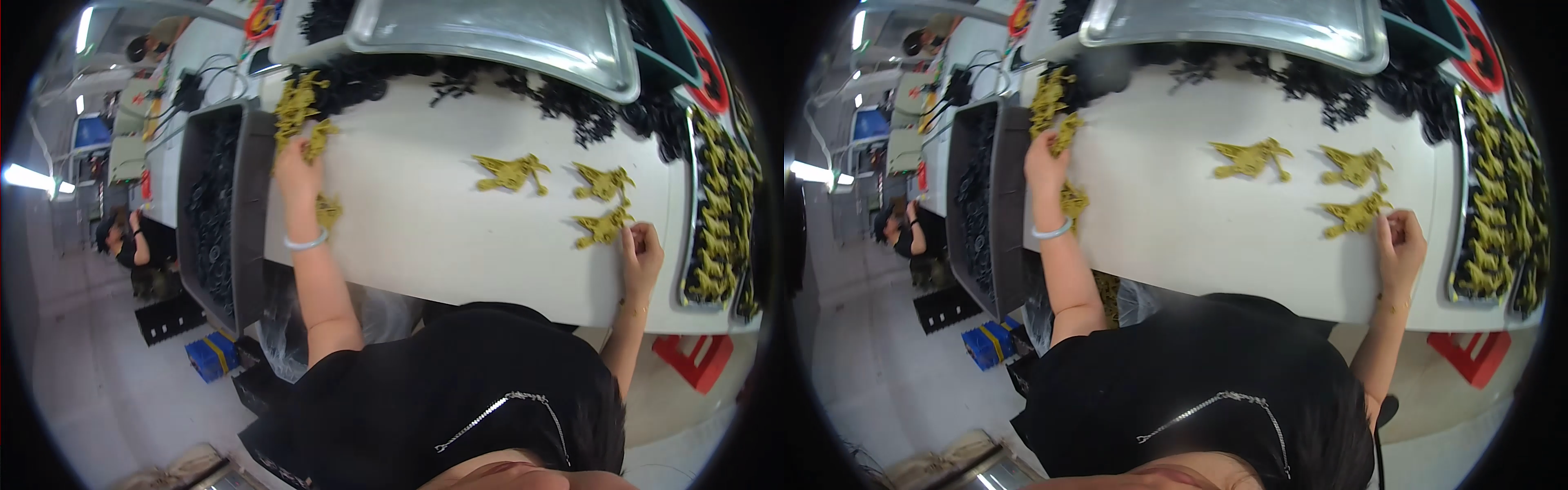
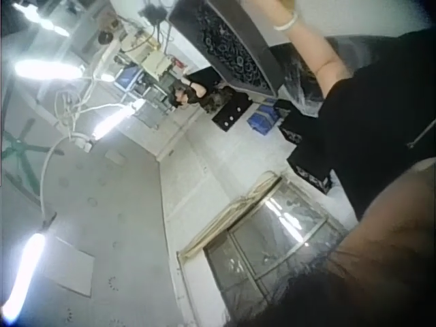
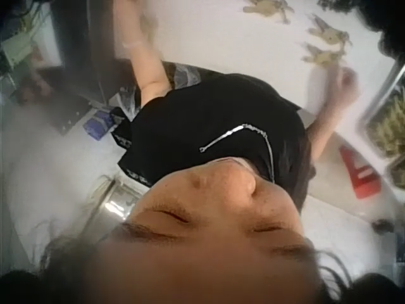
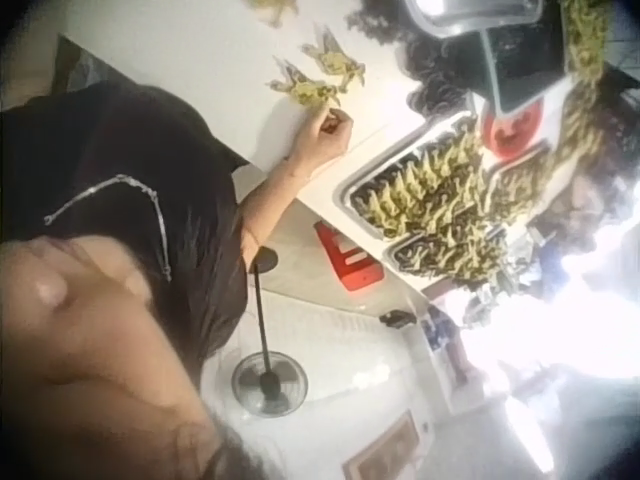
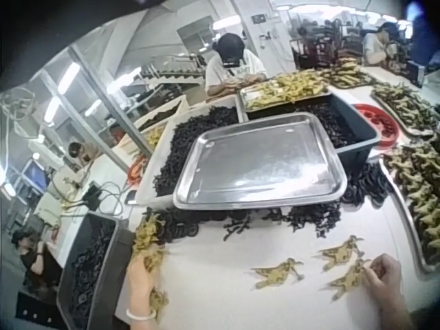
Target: The person assembles small plastic toy motorcycles by hand, attaching plastic wheels and other plastic parts to the toy motorcycles.
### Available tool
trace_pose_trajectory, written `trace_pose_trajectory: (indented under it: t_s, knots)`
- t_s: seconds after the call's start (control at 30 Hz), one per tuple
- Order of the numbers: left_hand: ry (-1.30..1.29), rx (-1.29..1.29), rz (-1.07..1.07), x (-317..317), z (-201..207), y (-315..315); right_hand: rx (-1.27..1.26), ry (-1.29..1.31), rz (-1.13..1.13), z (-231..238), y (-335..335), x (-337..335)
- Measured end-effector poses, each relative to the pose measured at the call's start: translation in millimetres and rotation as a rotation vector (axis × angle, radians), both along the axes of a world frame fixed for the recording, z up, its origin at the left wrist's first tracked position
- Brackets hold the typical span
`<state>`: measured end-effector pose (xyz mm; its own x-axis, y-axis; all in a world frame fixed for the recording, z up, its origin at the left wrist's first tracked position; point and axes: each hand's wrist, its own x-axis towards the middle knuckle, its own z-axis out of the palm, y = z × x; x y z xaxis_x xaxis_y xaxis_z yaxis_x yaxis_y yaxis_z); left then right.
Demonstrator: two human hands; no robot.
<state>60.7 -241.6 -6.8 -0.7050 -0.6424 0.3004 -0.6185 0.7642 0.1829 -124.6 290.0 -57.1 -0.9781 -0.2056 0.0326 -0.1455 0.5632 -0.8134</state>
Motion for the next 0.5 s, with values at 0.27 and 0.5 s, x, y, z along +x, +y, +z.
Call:
trace_pose_trajectory:
  t_s: [0.27,0.5]
  knots:
    - [0.073,0.327,-0.646,-21,37,169,-0.005,0.373,0.27,33,-42,49]
    - [0.157,0.313,-0.974,-30,-8,235,0.018,0.058,0.439,35,-92,85]
